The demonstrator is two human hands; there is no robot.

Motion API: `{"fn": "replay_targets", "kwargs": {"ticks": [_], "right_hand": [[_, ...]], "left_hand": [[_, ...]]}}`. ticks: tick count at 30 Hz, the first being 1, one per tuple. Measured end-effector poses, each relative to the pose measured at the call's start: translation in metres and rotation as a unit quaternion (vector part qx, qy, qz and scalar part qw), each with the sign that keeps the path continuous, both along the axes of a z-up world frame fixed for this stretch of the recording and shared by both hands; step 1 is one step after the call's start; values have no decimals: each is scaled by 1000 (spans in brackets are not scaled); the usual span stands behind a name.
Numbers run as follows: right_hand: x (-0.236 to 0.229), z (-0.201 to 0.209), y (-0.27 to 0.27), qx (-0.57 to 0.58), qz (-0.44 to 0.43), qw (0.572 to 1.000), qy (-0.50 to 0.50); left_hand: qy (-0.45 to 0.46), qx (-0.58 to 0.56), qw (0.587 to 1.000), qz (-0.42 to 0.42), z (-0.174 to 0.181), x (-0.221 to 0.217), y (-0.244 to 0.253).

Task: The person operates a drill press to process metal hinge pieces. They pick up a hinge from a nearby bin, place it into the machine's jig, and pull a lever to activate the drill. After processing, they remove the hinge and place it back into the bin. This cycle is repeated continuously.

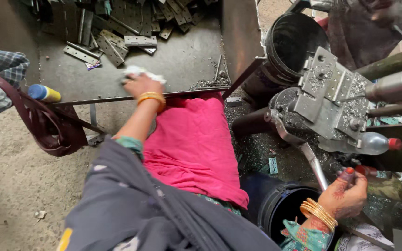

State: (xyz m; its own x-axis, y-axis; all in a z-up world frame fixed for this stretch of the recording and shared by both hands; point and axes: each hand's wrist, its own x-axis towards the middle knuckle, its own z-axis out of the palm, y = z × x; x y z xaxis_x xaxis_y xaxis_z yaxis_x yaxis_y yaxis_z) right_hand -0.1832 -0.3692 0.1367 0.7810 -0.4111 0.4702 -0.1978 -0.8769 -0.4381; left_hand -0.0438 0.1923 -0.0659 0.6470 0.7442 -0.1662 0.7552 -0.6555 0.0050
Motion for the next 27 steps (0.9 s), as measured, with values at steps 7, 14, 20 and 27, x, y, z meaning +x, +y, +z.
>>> {"fn": "replay_targets", "kwargs": {"ticks": [7,14,20,27], "right_hand": [[-3,-5,-3,-76,-50,994,60],[6,-6,-5,-158,-87,979,95],[5,-3,0,-148,-63,981,111],[3,9,19,-166,-53,977,122]], "left_hand": [[-172,-7,973,-151,13,100,-7],[-99,198,956,-195,5,119,72],[-159,43,955,-248,2,84,44],[-182,25,949,-257,13,61,0]]}}
